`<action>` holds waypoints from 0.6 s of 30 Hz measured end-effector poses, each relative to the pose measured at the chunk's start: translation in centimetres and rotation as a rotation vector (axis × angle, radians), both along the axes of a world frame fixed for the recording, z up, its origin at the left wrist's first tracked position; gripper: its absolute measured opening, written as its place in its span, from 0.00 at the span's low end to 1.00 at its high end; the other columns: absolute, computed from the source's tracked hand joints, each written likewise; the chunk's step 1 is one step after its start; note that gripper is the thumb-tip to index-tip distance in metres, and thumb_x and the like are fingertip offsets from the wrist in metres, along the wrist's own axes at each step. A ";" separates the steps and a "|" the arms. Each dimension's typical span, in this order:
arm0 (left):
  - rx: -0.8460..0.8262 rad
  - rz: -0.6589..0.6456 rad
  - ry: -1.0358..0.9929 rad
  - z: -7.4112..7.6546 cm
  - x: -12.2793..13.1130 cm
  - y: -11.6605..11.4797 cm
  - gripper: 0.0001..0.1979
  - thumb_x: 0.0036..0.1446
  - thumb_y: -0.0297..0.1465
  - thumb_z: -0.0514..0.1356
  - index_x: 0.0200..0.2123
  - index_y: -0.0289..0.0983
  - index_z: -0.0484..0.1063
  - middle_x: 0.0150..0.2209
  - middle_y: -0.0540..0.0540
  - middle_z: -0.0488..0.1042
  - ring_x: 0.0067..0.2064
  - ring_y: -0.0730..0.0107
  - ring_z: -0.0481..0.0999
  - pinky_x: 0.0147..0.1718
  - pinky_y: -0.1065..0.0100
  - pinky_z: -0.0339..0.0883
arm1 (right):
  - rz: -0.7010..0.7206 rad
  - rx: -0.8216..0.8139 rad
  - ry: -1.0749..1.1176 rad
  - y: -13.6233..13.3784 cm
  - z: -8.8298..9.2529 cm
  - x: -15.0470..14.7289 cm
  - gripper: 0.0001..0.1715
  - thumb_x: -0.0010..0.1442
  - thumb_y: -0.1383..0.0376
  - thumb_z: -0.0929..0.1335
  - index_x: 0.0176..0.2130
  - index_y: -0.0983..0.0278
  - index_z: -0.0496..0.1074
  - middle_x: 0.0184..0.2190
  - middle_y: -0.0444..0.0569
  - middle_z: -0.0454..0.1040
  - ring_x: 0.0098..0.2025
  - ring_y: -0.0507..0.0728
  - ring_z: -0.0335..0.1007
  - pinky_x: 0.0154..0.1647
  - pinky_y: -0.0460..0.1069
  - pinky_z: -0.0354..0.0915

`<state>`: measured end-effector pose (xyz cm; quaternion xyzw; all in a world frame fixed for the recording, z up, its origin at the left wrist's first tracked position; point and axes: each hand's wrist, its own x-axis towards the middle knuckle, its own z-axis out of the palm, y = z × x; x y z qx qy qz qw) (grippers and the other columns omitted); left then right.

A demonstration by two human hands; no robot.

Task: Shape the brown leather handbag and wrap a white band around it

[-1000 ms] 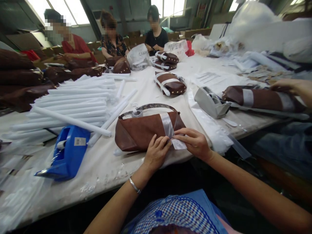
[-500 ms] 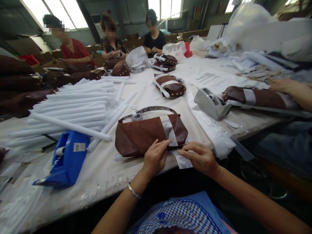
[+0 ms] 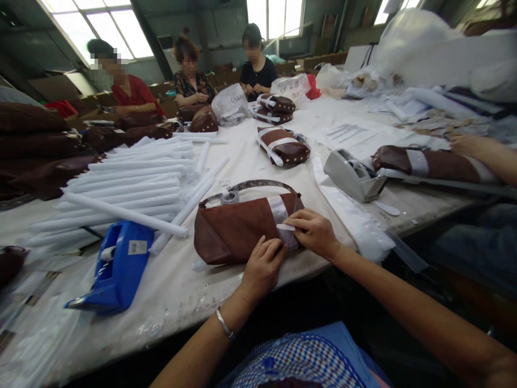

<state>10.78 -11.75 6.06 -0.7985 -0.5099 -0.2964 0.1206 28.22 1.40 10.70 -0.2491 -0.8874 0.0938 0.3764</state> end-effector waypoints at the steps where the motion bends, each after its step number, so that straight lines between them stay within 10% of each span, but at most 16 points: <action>1: -0.002 -0.004 -0.013 0.1 0.0 0.0 0.21 0.62 0.21 0.53 0.56 0.35 0.71 0.52 0.40 0.76 0.56 0.61 0.73 0.64 0.50 0.65 | -0.019 -0.014 -0.010 0.4 -0.3 -0.3 0.09 0.63 0.68 0.69 0.40 0.57 0.80 0.35 0.46 0.79 0.38 0.57 0.73 0.43 0.52 0.71; 18: -0.200 0.148 0.083 3.2 1.7 0.8 0.36 0.53 0.25 0.58 0.66 0.37 0.60 0.64 0.42 0.67 0.48 0.57 0.73 0.50 0.59 0.75 | -0.237 -0.355 -0.092 2.7 -0.4 -1.5 0.23 0.54 0.49 0.75 0.41 0.58 0.67 0.23 0.37 0.73 0.25 0.53 0.71 0.26 0.47 0.56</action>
